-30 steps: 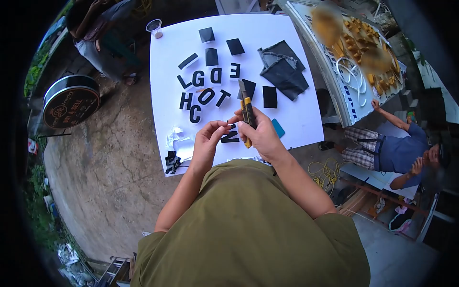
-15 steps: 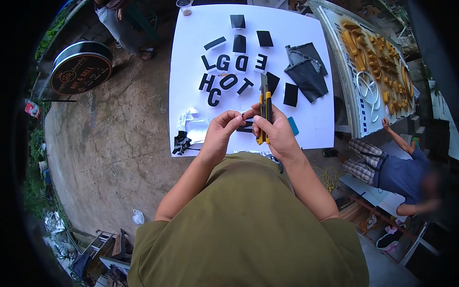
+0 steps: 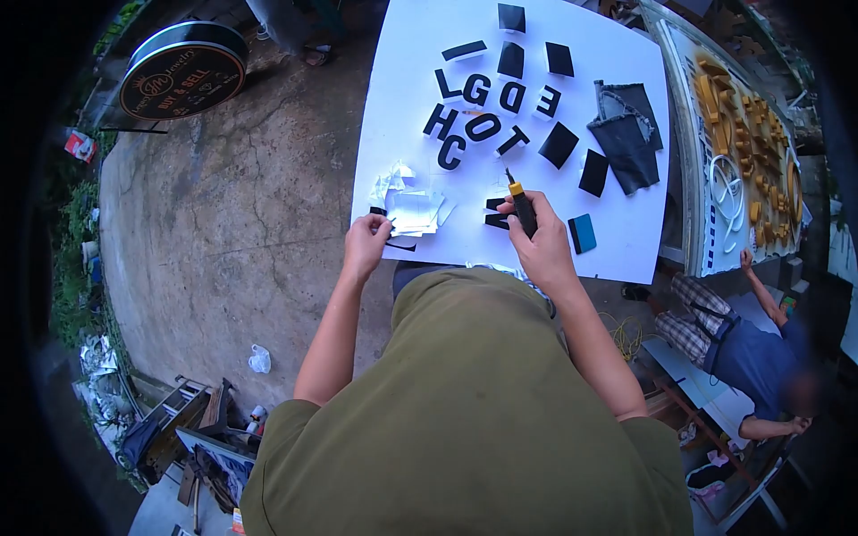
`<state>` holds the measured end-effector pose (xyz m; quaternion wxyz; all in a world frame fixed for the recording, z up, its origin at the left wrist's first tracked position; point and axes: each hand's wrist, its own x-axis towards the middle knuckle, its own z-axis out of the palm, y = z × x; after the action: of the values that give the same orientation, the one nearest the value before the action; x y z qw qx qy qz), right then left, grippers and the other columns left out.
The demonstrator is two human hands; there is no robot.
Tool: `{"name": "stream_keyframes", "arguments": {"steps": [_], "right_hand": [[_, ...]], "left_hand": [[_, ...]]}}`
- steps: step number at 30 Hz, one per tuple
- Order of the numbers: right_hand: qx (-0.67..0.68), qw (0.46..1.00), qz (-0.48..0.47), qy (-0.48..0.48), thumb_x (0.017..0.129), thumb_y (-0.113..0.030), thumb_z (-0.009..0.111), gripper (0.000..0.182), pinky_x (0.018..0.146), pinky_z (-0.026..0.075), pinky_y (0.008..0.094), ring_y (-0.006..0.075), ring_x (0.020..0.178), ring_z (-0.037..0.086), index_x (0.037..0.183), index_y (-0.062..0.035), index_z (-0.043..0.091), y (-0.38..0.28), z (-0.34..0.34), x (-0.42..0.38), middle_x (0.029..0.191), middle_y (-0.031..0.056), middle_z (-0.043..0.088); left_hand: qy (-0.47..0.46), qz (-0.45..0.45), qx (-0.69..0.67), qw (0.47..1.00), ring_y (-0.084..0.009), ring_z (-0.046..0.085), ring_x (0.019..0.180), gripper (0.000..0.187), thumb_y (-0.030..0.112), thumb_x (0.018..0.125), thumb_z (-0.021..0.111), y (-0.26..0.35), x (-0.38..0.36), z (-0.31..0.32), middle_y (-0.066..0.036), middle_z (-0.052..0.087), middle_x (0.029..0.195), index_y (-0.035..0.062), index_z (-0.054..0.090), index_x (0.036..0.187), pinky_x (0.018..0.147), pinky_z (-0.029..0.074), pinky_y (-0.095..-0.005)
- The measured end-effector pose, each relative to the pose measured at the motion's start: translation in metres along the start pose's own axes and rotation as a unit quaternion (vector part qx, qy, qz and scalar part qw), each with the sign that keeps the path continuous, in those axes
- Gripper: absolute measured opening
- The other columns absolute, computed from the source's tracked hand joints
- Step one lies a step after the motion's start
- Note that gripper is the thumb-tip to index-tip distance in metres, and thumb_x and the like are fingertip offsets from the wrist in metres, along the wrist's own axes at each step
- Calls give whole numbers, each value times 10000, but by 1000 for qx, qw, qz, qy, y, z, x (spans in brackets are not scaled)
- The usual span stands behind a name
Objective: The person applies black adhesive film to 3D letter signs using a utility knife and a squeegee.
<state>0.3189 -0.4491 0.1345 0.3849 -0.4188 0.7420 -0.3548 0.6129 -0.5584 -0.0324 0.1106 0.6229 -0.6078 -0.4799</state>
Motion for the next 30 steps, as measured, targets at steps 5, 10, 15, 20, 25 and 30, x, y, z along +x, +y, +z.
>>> {"name": "stream_keyframes", "arguments": {"steps": [5, 10, 15, 20, 25, 30], "right_hand": [[4, 1000, 12, -13, 1024, -31, 633, 222, 929, 543, 320, 170, 1015, 726, 1241, 2, 605, 6, 9, 2, 1121, 98, 779], [-3, 1000, 1, -17, 1022, -32, 630, 218, 940, 541, 320, 178, 1011, 728, 1236, 3, 607, 1, 14, 6, 1112, 105, 781], [-8, 1000, 18, -3, 1016, -24, 632, 216, 930, 548, 328, 182, 1010, 732, 1230, -1, 613, 1, 8, 4, 1115, 109, 782], [-6, 1000, -4, 26, 1007, -10, 638, 232, 928, 555, 342, 201, 1010, 737, 1237, 10, 614, 8, 2, -2, 1099, 118, 779], [18, 999, 14, 42, 1000, -51, 664, 271, 922, 557, 378, 256, 1032, 748, 1264, -12, 613, 14, 1, -5, 1092, 118, 760], [6, 997, 5, 79, 992, -59, 682, 264, 920, 567, 442, 346, 1058, 744, 1237, -32, 589, 18, 0, -7, 1096, 146, 759]], "left_hand": [[18, -99, 55, 993, -340, 774, 970, 328, 311, 973, 736, -104, 33, -13, -205, 800, 983, 4, 809, 1064, 865, 579, -457], [-25, -129, 101, 986, -368, 755, 1054, 353, 394, 956, 750, -123, 65, 1, -182, 800, 1079, 78, 834, 1089, 933, 555, -507], [-23, -122, 217, 968, -351, 751, 1053, 313, 399, 923, 798, -98, 66, 0, -148, 795, 1094, 108, 843, 1028, 923, 542, -523], [30, -74, 308, 948, -340, 766, 1013, 281, 392, 872, 835, -90, 66, 4, -127, 810, 1038, 122, 844, 948, 871, 557, -527], [-27, -112, 341, 933, -348, 732, 1108, 425, 435, 856, 872, -85, 74, -6, -120, 758, 1157, 111, 747, 1102, 942, 523, -550], [3, -41, 362, 931, -359, 661, 1189, 521, 327, 847, 892, -76, 66, -10, -126, 671, 1235, 128, 605, 1233, 995, 474, -561]]}}
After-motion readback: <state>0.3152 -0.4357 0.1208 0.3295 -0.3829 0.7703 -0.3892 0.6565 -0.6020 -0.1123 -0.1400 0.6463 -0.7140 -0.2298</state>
